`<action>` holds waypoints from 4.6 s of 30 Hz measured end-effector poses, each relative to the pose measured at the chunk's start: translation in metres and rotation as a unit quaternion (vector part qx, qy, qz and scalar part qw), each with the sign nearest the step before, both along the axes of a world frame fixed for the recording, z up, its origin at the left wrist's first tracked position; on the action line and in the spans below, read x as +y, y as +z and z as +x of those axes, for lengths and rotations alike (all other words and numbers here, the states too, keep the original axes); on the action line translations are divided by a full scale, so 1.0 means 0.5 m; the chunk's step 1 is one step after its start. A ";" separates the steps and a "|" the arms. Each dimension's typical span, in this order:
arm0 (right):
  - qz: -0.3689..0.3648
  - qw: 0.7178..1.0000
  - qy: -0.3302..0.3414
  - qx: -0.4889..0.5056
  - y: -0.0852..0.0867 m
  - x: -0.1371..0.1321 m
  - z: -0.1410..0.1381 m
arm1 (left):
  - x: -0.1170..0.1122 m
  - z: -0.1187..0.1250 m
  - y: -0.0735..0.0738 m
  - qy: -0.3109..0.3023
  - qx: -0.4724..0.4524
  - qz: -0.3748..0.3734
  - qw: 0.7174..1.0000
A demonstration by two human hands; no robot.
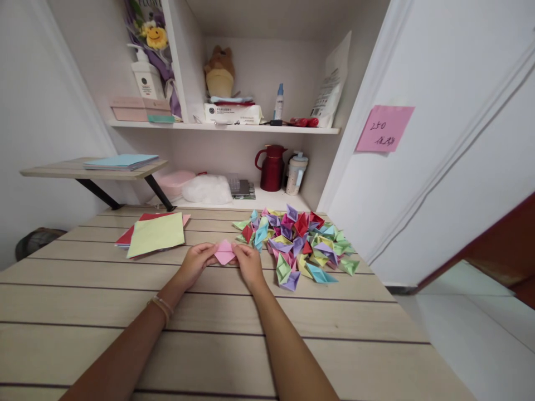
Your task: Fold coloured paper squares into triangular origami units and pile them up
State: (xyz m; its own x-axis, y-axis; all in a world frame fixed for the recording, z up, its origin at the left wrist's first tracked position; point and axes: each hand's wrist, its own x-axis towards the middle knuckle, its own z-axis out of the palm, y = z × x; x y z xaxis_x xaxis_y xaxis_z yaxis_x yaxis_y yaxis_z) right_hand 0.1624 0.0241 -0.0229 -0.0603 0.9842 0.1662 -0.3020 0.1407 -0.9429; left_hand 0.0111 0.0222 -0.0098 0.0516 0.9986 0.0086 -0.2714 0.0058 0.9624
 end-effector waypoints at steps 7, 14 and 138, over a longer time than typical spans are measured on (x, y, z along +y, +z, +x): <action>0.013 0.999 -0.027 -0.011 -0.003 -0.002 0.000 | 0.001 0.000 0.000 -0.015 0.072 0.022 0.997; 0.022 0.998 0.016 -0.048 0.010 -0.014 -0.003 | 0.002 0.002 -0.002 0.026 0.071 0.033 0.997; 0.089 0.987 -0.030 -0.134 -0.026 -0.005 -0.004 | -0.010 0.002 -0.023 -0.008 0.190 0.182 0.965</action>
State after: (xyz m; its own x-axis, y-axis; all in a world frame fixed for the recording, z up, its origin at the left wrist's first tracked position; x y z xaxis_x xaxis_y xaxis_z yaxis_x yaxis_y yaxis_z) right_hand 0.1606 0.0216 -0.0359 -0.0679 0.9441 0.3227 -0.0312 0.3213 -0.9465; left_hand 0.0123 0.0172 -0.0213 0.1352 0.9324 0.3352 0.0978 -0.3492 0.9319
